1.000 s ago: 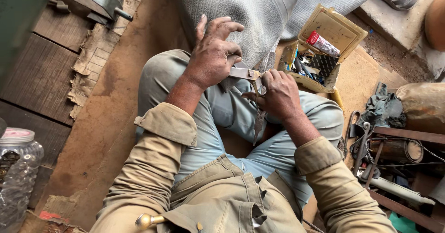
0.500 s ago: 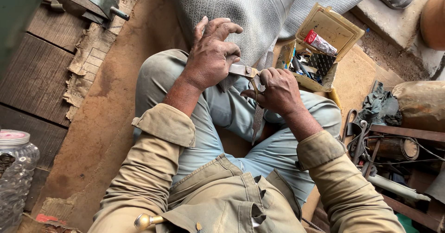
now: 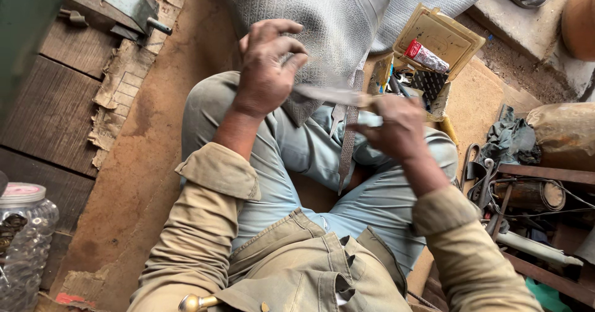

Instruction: The person sits on the floor and uses a hand file to scrape the surface of a grey rubber sheet. They also reach into a yellow container to retrieve and hold small metal fasteners.

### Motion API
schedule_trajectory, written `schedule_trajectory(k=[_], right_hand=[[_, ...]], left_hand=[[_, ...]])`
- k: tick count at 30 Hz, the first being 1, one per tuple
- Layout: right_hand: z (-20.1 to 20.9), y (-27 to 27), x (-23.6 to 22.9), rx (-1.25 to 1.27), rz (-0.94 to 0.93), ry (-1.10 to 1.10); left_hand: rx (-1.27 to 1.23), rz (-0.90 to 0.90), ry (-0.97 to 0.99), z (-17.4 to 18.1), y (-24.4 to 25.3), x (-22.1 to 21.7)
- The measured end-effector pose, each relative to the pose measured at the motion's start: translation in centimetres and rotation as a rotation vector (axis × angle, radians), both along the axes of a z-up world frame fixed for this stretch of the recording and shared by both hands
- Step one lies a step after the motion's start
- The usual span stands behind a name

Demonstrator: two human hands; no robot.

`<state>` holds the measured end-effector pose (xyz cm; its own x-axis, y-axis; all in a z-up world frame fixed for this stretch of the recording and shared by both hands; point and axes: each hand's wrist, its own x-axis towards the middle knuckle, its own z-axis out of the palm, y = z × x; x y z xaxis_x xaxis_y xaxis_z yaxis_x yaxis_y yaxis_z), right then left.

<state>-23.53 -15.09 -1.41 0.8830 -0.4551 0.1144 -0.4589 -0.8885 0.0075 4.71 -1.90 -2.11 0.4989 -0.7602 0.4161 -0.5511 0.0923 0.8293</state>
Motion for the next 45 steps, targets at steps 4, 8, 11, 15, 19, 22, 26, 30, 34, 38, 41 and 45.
schedule_trajectory(k=[4,8,11,15,19,22,26,30,34,38,41,45], right_hand=[[-0.8,-5.1,-10.4,-0.098,-0.496,0.024],[-2.9,-8.1,-23.3,-0.056,-1.050,-0.079],[-5.9,-6.9,-29.9,0.014,-1.401,0.077],[-8.9,-2.2,-33.7,0.505,-1.797,0.288],[-9.1,-2.0,-35.1,0.585,-1.579,0.652],[-7.5,-5.7,-33.5,0.451,-1.446,0.702],[-4.8,-10.4,-26.5,0.264,-1.050,0.118],[-3.5,-15.3,-15.5,0.563,-0.945,-0.188],[-6.3,-17.5,-6.0,0.567,-0.809,-0.010],[-9.7,-16.8,-3.3,0.505,-0.767,0.120],[-10.9,-16.8,-3.9,0.475,-0.764,0.128],[-11.8,-17.1,-3.7,0.432,-0.741,0.177]], left_hand=[[0.034,0.058,0.105,-0.2,-0.1,0.1],[-0.003,0.073,0.072,-0.1,-0.1,-0.3],[-0.074,0.026,0.096,0.3,-0.7,-0.7],[0.007,-0.002,0.159,1.2,-0.2,-1.8],[0.074,-0.057,0.198,2.8,-1.5,-3.9],[0.099,-0.093,0.244,3.4,-3.4,-5.7],[0.154,-0.164,0.385,3.0,-6.2,-8.1],[0.101,-0.171,0.203,1.6,-8.9,-9.9],[0.104,-0.159,0.096,0.1,-9.7,-10.3],[0.096,-0.186,0.100,-0.6,-9.3,-10.0],[0.160,-0.202,0.217,-0.8,-9.7,-10.2],[0.189,-0.272,0.549,-1.3,-10.0,-10.4]])
